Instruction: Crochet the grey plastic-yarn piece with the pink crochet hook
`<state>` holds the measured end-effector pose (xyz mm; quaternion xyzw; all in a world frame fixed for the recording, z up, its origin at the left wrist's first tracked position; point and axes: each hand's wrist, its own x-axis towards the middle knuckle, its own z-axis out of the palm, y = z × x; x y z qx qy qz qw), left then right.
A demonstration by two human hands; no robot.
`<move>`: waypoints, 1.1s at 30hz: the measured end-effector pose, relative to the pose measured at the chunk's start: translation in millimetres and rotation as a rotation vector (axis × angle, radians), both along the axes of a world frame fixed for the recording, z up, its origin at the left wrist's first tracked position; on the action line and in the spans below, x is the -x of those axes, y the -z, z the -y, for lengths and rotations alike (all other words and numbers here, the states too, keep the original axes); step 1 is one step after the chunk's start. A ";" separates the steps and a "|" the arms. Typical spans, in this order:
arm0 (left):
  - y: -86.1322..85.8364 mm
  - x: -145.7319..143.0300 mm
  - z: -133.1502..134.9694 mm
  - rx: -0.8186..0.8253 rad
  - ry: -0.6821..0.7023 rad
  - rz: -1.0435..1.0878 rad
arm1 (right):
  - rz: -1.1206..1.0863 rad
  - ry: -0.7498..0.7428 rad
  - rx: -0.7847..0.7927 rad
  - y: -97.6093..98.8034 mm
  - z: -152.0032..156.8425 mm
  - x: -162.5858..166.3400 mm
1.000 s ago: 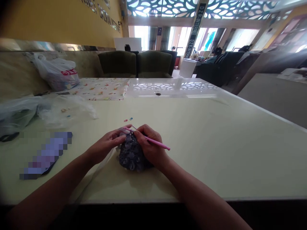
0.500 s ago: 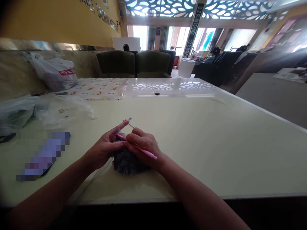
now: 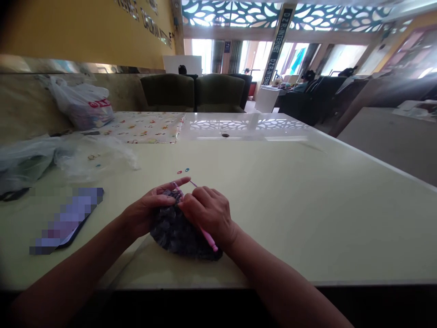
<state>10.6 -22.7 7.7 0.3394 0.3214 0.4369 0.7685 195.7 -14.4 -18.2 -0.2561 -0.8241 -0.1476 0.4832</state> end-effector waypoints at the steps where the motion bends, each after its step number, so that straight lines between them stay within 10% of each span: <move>1: -0.5 2.6 -1.1 -0.017 0.001 0.012 | -0.029 -0.037 0.033 -0.4 -0.1 -0.6; 14: 2.8 11.1 -7.3 -0.095 -0.053 -0.169 | -0.314 -0.456 0.808 -14.8 -2.6 -14.4; 21: 11.9 -4.5 4.5 -0.232 0.070 -0.217 | -0.157 -0.260 0.428 -5.3 -3.6 -5.4; 33: 13.5 9.1 -10.3 -0.537 -0.111 -0.632 | -0.445 -0.320 0.572 -12.7 -1.5 -8.8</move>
